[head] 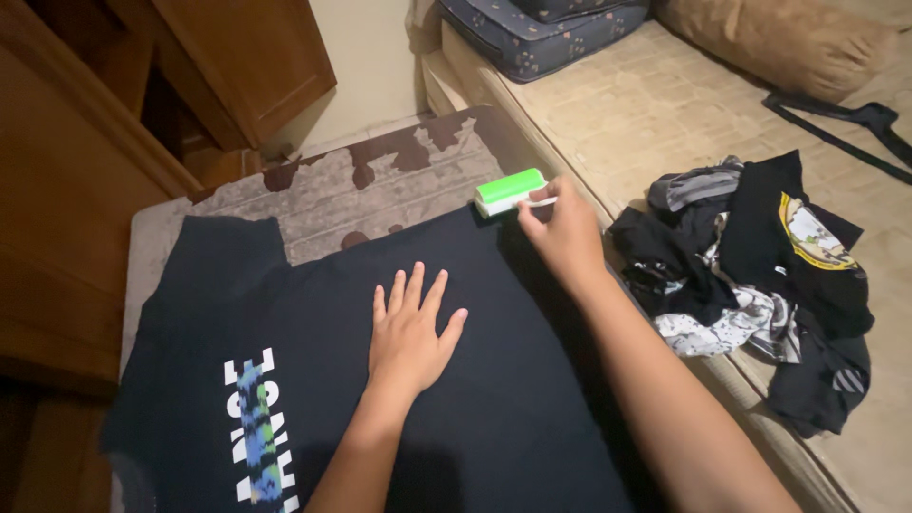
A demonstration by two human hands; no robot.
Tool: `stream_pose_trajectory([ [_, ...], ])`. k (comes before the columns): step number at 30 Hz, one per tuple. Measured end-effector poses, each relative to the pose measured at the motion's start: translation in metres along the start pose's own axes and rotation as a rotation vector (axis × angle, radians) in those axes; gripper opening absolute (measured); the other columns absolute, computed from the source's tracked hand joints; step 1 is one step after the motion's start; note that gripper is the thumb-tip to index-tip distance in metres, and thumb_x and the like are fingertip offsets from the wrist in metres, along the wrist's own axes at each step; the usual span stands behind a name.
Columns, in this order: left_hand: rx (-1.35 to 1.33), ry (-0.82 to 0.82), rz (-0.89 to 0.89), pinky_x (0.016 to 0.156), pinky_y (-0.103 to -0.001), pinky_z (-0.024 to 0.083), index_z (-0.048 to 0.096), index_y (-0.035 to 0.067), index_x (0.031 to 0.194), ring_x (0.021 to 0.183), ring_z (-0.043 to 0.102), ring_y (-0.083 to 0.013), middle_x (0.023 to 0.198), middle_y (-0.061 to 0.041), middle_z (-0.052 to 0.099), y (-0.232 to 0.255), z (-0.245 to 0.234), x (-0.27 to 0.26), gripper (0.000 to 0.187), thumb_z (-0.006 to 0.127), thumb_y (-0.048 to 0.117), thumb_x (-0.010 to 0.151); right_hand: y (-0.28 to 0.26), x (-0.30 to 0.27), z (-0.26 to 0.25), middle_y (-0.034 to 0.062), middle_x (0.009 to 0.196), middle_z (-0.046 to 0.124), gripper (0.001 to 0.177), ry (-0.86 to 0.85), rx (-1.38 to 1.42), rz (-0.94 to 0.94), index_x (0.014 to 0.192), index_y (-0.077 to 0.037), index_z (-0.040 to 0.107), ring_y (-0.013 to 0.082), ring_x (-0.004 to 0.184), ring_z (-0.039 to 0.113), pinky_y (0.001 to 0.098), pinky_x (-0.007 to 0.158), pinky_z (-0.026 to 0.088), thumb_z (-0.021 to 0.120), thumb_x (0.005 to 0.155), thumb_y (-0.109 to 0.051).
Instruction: The person uses a lint roller to remove lint from a black t-shirt laid on a table. They roll the sticky roller over the front and back of the shirt, smooth the fabric with their hands, and flip the shirt to treat both sides.
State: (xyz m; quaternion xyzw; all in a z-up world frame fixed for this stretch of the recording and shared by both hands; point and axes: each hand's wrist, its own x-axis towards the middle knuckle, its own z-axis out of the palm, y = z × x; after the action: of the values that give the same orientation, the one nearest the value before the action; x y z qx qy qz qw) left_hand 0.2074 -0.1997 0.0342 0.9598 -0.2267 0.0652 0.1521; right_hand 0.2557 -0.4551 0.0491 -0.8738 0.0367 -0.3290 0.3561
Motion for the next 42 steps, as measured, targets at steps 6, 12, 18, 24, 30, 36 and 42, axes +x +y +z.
stream_pose_trajectory([
  [6,-0.033,-0.018,-0.012,0.121,-0.055,0.012,0.048,0.017,0.150,0.150,0.025,-0.0374,0.159,-0.019,0.034,-0.001,0.000,0.003,0.065,0.054,0.051,0.095,-0.004,-0.023,-0.035,0.0175,0.099,0.076,0.033,-0.071,-0.016,-0.001,0.101,0.000,0.058,0.0308,0.087,0.076,0.0390,0.074,0.059,0.081,0.087,-0.020],
  [12,-0.036,0.090,0.035,0.120,-0.057,0.016,0.053,0.014,0.147,0.147,0.031,-0.0399,0.157,-0.021,0.039,-0.005,0.010,-0.002,0.063,0.058,0.048,0.094,-0.016,-0.123,-0.114,0.0137,0.100,0.076,0.031,-0.099,0.002,0.101,0.103,-0.002,0.059,0.0227,0.088,0.077,0.0327,0.075,0.058,0.080,0.085,-0.016],
  [18,-0.061,0.153,0.117,0.118,-0.058,0.024,0.060,0.010,0.140,0.146,0.036,-0.0421,0.155,-0.024,0.043,0.001,0.012,-0.006,0.055,0.062,0.041,0.095,0.019,-0.251,-0.174,0.0133,0.105,0.076,0.042,0.103,0.062,0.103,0.108,-0.003,0.055,0.0154,0.076,0.070,0.0247,0.070,0.052,0.082,0.076,-0.005],
  [24,-0.109,0.066,0.197,0.117,-0.060,0.022,0.058,0.010,0.142,0.145,0.036,-0.0426,0.155,-0.022,0.043,0.029,0.018,0.003,0.057,0.061,0.043,0.095,0.050,-0.291,-0.171,0.0099,0.111,0.074,0.042,0.236,0.269,0.004,0.107,-0.008,0.043,0.0176,0.112,0.075,0.0286,0.100,0.061,0.080,0.087,-0.007],
  [30,-0.058,0.019,0.145,0.119,-0.063,0.012,0.048,0.017,0.151,0.149,0.027,-0.0400,0.160,-0.019,0.035,0.035,0.030,0.037,0.067,0.056,0.053,0.095,-0.009,-0.207,-0.158,0.0158,0.103,0.075,0.038,0.001,0.039,0.226,0.110,-0.003,0.059,0.0226,0.088,0.074,0.0311,0.077,0.058,0.081,0.079,-0.008],
  [36,-0.021,-0.047,0.044,0.119,-0.064,0.008,0.043,0.020,0.153,0.151,0.022,-0.0356,0.162,-0.016,0.031,0.033,0.038,0.075,0.069,0.052,0.057,0.095,-0.008,-0.092,-0.113,0.0167,0.102,0.076,0.034,-0.125,0.030,0.046,0.106,-0.002,0.054,0.0250,0.091,0.078,0.0335,0.073,0.060,0.080,0.089,-0.017],
  [42,-0.011,0.009,-0.012,0.119,-0.067,0.010,0.045,0.019,0.152,0.151,0.027,-0.0348,0.162,-0.016,0.035,0.029,0.052,0.100,0.063,0.051,0.050,0.098,-0.005,-0.034,-0.073,0.0155,0.096,0.074,0.035,-0.129,0.086,0.065,0.106,-0.001,0.053,0.0257,0.085,0.077,0.0342,0.073,0.059,0.079,0.091,-0.018],
])
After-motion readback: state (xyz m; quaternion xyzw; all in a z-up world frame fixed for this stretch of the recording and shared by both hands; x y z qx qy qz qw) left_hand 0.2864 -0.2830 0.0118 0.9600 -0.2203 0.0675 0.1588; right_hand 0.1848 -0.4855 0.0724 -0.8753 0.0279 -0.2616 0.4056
